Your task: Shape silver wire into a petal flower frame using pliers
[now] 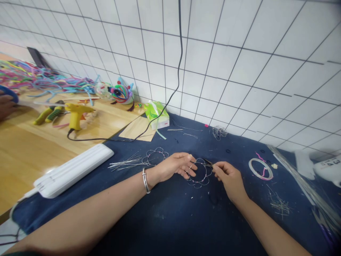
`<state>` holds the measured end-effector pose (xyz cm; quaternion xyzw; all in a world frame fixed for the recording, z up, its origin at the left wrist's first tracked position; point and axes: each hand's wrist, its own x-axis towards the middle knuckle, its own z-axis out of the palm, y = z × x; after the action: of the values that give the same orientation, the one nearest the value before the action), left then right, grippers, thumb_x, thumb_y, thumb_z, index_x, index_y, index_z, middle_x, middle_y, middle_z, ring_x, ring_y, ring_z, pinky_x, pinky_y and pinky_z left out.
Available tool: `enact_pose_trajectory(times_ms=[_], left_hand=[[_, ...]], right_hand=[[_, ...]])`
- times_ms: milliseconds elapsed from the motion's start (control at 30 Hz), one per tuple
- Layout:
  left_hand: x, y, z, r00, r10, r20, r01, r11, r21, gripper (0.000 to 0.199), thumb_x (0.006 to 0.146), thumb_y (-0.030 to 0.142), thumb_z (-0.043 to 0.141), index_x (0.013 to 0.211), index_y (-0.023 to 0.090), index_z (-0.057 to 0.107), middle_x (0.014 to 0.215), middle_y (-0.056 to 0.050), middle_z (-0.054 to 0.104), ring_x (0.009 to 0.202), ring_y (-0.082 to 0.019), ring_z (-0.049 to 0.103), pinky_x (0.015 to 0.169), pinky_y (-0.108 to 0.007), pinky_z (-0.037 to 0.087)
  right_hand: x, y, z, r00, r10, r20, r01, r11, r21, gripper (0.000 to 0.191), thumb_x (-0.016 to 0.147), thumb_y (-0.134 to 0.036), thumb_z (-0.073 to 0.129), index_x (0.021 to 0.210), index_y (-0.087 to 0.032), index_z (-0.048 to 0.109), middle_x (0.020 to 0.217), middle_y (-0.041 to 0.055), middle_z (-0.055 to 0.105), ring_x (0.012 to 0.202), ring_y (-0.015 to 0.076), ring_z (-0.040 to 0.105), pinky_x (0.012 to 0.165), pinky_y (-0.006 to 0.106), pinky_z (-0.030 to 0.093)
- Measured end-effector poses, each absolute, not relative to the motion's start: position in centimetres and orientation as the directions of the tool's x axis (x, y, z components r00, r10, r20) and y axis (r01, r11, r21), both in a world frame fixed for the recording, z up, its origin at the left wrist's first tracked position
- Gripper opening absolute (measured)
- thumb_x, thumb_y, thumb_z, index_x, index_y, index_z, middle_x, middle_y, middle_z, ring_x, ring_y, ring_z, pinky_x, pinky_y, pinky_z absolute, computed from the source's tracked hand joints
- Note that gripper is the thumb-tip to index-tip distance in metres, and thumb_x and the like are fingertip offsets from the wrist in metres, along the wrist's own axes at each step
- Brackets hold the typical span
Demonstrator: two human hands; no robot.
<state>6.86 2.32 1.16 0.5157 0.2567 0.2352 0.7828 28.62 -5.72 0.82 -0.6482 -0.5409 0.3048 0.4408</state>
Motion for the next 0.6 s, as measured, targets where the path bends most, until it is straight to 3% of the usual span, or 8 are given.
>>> enact_pose_trajectory(times_ms=[167, 600], left_hand=[[6.75, 2.56, 1.38, 0.773, 0.614, -0.160, -0.118, 0.386, 0.915, 0.030, 0.080, 0.033, 0.056, 0.102, 0.012, 0.054, 0.102, -0.017, 0.061, 0.085, -0.023, 0.063, 0.071, -0.035, 0.050], [6.68, 2.82, 0.93, 0.782, 0.605, -0.150, -0.141, 0.406, 0.903, 0.024, 0.082, 0.027, 0.053, 0.101, 0.012, 0.056, 0.103, -0.016, 0.062, 0.086, -0.023, 0.063, 0.074, -0.036, 0.050]], right_hand=[[28.83, -5.52, 0.32, 0.269, 0.961, 0.066, 0.380, -0.043, -0.924, 0.027, 0.077, -0.043, 0.053, 0.080, -0.017, 0.061, 0.068, 0.0020, 0.059, 0.057, 0.0122, 0.049, 0.053, 0.025, 0.040], [28.78, -5.49, 0.41, 0.279, 0.958, 0.064, 0.348, -0.039, -0.937, 0.027, 0.076, -0.043, 0.054, 0.077, -0.017, 0.062, 0.066, 0.0015, 0.058, 0.054, 0.0111, 0.048, 0.051, 0.024, 0.039]])
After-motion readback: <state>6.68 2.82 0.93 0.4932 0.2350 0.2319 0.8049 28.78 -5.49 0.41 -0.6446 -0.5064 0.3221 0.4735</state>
